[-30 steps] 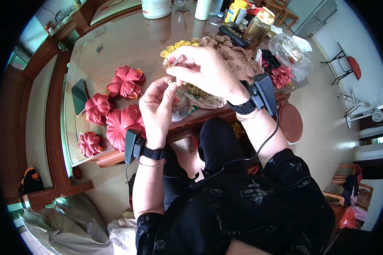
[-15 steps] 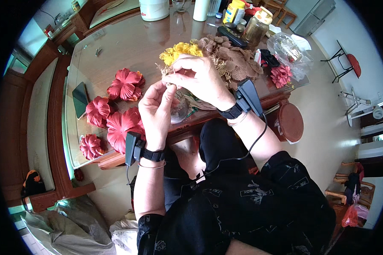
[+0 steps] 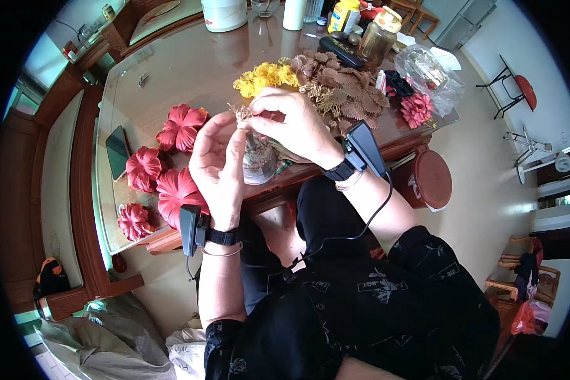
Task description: Assemble decorative fabric flowers using a glue gun.
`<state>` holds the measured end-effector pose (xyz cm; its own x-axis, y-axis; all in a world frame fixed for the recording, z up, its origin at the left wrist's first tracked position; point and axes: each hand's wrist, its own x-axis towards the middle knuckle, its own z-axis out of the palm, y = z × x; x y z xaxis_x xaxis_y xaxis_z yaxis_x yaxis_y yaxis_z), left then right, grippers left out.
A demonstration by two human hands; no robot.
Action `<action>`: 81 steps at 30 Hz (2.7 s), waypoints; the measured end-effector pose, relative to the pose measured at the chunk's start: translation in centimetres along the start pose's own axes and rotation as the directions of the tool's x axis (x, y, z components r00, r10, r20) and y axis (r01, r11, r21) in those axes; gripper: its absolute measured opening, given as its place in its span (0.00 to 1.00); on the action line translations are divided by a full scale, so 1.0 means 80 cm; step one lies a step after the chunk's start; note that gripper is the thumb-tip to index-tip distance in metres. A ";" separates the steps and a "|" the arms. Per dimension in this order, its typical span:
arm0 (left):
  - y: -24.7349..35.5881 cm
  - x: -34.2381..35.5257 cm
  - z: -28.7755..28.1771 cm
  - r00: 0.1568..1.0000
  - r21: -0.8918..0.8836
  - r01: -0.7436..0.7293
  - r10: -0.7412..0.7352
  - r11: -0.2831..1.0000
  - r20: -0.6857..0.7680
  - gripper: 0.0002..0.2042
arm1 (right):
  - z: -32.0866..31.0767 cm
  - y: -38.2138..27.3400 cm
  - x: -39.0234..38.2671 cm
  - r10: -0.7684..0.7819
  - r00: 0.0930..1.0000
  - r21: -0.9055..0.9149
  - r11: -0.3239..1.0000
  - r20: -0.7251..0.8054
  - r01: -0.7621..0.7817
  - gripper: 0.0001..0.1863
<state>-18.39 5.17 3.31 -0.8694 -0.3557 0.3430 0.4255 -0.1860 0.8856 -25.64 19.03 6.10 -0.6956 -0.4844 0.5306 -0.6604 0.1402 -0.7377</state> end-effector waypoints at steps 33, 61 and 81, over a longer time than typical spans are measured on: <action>0.018 0.022 0.002 0.995 -0.077 0.096 -0.097 0.992 -0.012 0.05 | 0.006 -0.011 0.001 0.004 1.000 -0.017 1.000 -0.017 -0.005 0.08; -0.009 0.006 -0.008 0.979 -0.116 0.165 -0.148 0.979 0.138 0.12 | 0.008 0.004 -0.002 -0.045 0.999 0.004 0.999 -0.023 0.045 0.06; -0.017 0.010 -0.013 0.972 -0.056 0.161 -0.149 0.985 0.180 0.09 | -0.002 -0.028 0.017 0.051 0.996 0.122 0.992 -0.068 -0.043 0.08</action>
<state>-19.39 4.22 2.06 -0.9540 -0.1529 0.2581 0.2931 -0.2918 0.9105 -25.12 18.19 8.55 -0.7462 -0.4166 0.5192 -0.5907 0.0547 -0.8051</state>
